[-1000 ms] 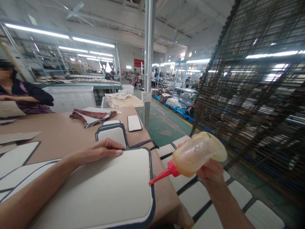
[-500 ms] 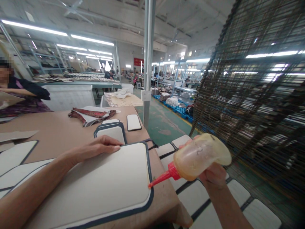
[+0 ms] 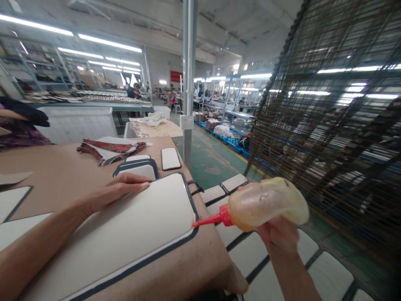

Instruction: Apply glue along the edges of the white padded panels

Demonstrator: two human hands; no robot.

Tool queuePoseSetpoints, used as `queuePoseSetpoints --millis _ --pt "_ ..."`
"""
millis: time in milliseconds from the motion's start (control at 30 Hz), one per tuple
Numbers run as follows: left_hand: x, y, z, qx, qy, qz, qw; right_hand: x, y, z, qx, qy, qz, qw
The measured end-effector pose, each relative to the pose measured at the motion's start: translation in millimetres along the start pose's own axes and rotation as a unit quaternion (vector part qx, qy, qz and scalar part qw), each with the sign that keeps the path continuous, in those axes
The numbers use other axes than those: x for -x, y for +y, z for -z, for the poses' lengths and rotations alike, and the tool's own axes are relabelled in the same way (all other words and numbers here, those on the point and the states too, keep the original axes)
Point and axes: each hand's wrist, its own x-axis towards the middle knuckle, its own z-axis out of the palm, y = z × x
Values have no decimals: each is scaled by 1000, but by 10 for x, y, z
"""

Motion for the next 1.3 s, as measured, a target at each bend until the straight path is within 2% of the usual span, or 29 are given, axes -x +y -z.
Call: queuePoseSetpoints --millis 300,433,633,833,933,1067,1300 --pt "-217 -114 -24 60 27 -8 998 49 94 -52 31 59 118 991" --pt "-282 -164 -66 96 52 -17 994 27 141 -81 48 89 143 984" --pt "-328 -231 -93 123 63 -30 990 7 215 -98 42 130 151 979" --pt "-278 -215 -125 148 61 -49 986 -24 252 -178 26 105 123 986" --pt "-246 -238 -113 158 66 -60 983 -53 282 -196 34 117 121 985" --pt "-179 -274 -82 166 93 -63 980 -91 337 -217 21 131 114 985" --pt "-10 -244 -43 178 143 -53 972 -131 416 -317 -23 90 74 993"
